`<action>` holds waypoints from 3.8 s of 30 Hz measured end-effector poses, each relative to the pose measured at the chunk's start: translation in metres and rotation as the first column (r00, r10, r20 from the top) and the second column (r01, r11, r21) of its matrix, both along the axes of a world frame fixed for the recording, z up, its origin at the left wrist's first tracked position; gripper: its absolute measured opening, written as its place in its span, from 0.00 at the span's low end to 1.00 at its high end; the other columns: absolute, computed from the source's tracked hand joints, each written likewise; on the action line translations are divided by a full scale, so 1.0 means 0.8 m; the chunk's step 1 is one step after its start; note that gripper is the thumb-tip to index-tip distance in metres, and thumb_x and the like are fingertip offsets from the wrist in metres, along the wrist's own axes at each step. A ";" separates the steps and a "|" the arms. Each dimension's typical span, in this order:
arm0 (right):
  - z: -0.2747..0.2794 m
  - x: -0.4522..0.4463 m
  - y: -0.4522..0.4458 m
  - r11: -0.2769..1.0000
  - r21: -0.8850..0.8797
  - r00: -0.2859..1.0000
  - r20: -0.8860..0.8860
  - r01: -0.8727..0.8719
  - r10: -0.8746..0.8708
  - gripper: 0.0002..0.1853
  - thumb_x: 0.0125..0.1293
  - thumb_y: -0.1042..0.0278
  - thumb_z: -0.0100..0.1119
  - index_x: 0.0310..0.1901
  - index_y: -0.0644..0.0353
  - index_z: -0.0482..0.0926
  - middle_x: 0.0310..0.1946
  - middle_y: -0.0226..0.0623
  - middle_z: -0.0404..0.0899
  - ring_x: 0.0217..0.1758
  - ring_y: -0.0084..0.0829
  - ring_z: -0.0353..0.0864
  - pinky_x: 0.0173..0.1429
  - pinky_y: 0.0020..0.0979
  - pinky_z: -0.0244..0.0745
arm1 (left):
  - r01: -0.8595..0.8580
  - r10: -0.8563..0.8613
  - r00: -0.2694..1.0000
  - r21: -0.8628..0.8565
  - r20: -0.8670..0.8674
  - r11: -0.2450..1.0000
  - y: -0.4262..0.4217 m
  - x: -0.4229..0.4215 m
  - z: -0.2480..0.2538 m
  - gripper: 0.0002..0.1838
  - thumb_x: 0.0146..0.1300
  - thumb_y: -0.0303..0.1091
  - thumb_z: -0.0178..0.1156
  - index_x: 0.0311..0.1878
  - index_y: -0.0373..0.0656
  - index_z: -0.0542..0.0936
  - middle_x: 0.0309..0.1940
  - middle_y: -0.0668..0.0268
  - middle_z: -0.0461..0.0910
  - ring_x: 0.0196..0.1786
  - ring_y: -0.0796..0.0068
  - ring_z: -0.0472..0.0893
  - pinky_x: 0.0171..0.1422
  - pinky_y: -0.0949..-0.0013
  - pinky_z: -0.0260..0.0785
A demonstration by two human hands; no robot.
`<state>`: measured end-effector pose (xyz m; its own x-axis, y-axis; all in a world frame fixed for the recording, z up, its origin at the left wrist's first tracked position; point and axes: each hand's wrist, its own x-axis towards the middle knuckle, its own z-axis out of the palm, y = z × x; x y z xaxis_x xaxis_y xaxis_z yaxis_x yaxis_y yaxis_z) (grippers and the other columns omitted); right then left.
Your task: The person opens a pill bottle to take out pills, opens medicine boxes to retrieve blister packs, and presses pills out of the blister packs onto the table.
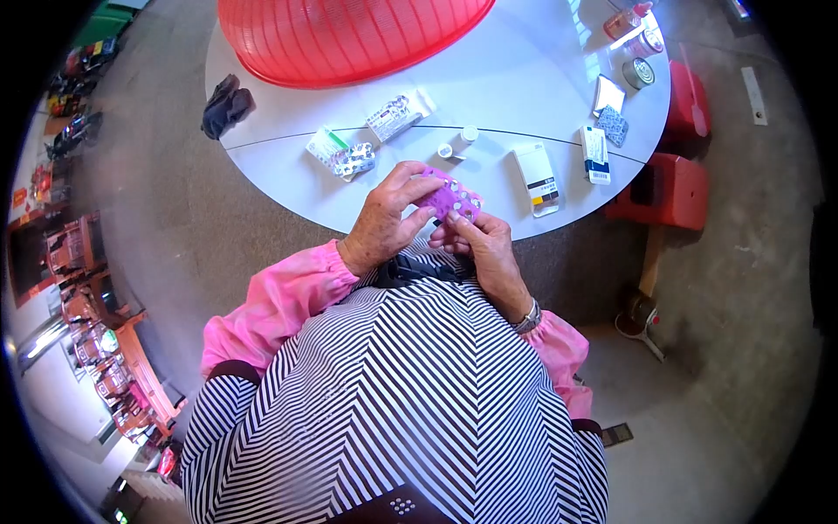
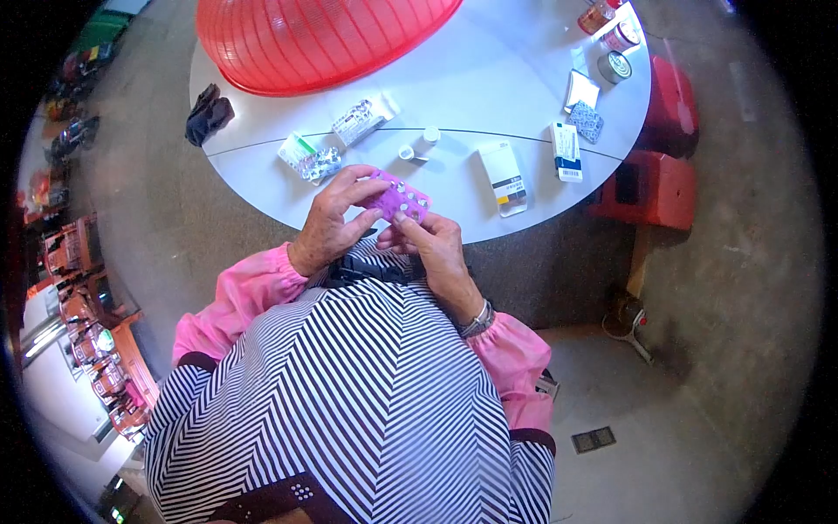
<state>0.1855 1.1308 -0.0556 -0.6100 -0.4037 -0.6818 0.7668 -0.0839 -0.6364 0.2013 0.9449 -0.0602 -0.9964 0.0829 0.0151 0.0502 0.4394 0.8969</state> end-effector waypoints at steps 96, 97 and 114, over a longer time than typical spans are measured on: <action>-0.151 -0.007 0.074 0.966 0.224 0.975 0.147 0.130 -0.166 0.17 0.69 0.60 0.57 0.49 0.68 0.75 0.38 0.45 0.83 0.40 0.33 0.86 0.39 0.22 0.79 | -0.790 -0.079 0.474 0.463 0.877 0.402 -0.049 0.075 -0.104 0.09 0.66 0.29 0.57 0.44 0.34 0.79 0.30 0.62 0.81 0.28 0.80 0.78 0.34 0.77 0.73; -0.148 -0.005 0.073 0.969 0.215 0.979 0.138 0.119 -0.151 0.17 0.69 0.60 0.57 0.48 0.68 0.76 0.38 0.45 0.83 0.39 0.33 0.86 0.39 0.23 0.79 | -0.793 -0.090 0.471 0.466 0.878 0.393 -0.050 0.075 -0.106 0.09 0.66 0.29 0.57 0.44 0.34 0.79 0.31 0.62 0.81 0.29 0.80 0.78 0.34 0.76 0.73; -0.063 0.085 -0.111 0.919 0.193 0.923 -0.111 -0.344 0.369 0.14 0.68 0.67 0.56 0.46 0.72 0.81 0.30 0.37 0.84 0.33 0.22 0.82 0.40 0.23 0.79 | -0.714 -0.261 0.592 0.646 0.763 0.271 -0.140 0.056 -0.083 0.10 0.65 0.29 0.56 0.45 0.34 0.79 0.34 0.62 0.80 0.33 0.77 0.78 0.40 0.74 0.73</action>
